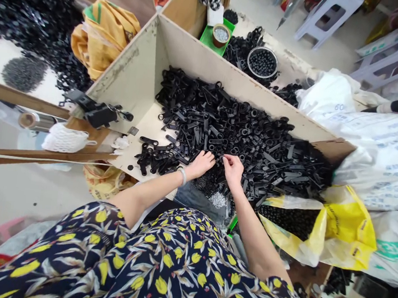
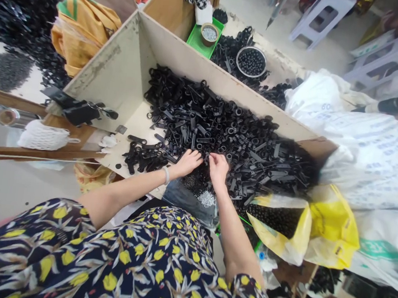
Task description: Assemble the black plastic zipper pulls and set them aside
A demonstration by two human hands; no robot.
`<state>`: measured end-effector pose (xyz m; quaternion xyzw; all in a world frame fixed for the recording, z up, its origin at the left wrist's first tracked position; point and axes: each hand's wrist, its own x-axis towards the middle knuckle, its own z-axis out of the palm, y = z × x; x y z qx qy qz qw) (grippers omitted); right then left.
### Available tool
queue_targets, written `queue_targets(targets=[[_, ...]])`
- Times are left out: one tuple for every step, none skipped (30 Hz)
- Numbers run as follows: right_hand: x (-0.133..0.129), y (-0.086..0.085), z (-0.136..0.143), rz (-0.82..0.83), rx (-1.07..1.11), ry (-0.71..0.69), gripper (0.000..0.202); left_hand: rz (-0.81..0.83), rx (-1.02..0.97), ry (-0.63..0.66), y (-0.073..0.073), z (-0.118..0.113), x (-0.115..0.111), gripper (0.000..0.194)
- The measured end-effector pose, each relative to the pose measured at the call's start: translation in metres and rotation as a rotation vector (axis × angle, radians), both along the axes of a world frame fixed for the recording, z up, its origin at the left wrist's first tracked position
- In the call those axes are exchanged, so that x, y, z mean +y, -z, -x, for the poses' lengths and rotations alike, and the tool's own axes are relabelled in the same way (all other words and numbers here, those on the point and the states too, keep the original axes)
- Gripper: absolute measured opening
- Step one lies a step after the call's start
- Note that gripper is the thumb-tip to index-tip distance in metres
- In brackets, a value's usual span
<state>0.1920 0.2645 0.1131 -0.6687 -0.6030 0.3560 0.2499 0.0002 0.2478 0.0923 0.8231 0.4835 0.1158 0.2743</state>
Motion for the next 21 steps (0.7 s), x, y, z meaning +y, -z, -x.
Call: queue_targets(targets=[[-0.006,-0.002,-0.003,-0.001,0.055,0.049,0.039,0.014,-0.030,0.014,0.001,-0.003,0.005,0.024],[-0.011,-0.004,-0.006,0.002,0.114,0.097,0.043,0.029,-0.061,0.024,0.002,-0.003,0.010,0.020],[-0.017,-0.007,-0.007,0.006,0.175,0.141,0.047,0.045,-0.093,0.029,0.001,-0.001,0.013,0.016],[-0.022,-0.010,-0.009,0.012,0.237,0.182,0.050,0.061,-0.124,0.026,-0.002,0.002,0.016,0.012],[-0.027,-0.014,-0.009,0.017,0.297,0.217,0.053,0.076,-0.155,0.010,-0.007,0.005,0.018,0.010],[-0.031,-0.020,-0.009,0.020,0.352,0.247,0.054,0.088,-0.180,-0.018,-0.013,0.008,0.019,0.010],[-0.034,-0.027,-0.008,0.023,0.401,0.270,0.053,0.093,-0.193,-0.052,-0.022,0.010,0.018,0.013],[-0.037,-0.035,-0.007,0.024,0.450,0.289,0.052,0.115,-0.223,-0.096,-0.033,0.010,0.017,0.018],[-0.039,-0.045,-0.005,0.023,0.503,0.302,0.048,0.172,-0.294,-0.150,-0.046,0.008,0.014,0.023],[-0.040,-0.056,-0.002,0.022,0.556,0.305,0.045,0.273,-0.410,-0.208,-0.061,0.006,0.010,0.026],[-0.041,-0.068,0.000,0.020,0.607,0.295,0.041,0.409,-0.565,-0.268,-0.076,0.003,0.005,0.027],[-0.042,-0.081,0.003,0.020,0.649,0.270,0.037,0.574,-0.750,-0.326,-0.092,-0.001,-0.001,0.026],[-0.042,-0.093,0.005,0.017,0.677,0.230,0.033,0.720,-0.913,-0.374,-0.108,-0.004,-0.006,0.027],[-0.042,-0.105,0.006,0.003,0.683,0.177,0.029,0.821,-1.032,-0.417,-0.123,-0.007,-0.012,0.029],[-0.042,-0.116,0.007,-0.022,0.664,0.118,0.024,0.875,-1.104,-0.452,-0.136,-0.009,-0.018,0.031],[-0.041,-0.125,0.007,-0.059,0.628,0.065,0.020,0.897,-1.144,-0.481,-0.148,-0.010,-0.023,0.031],[-0.041,-0.132,0.006,-0.101,0.580,0.017,0.017,0.902,-1.163,-0.504,-0.157,-0.010,-0.028,0.032],[-0.040,-0.138,0.005,-0.141,0.528,-0.023,0.014,0.899,-1.168,-0.520,-0.164,-0.010,-0.032,0.032],[-0.040,-0.142,0.003,-0.172,0.479,-0.058,0.012,0.894,-1.163,-0.528,-0.168,-0.009,-0.035,0.033],[-0.040,-0.145,0.001,-0.188,0.441,-0.092,0.012,0.888,-1.148,-0.531,-0.171,-0.008,-0.038,0.033],[-0.040,-0.147,-0.001,-0.194,0.415,-0.126,0.012,0.881,-1.127,-0.533,-0.173,-0.007,-0.040,0.034]])
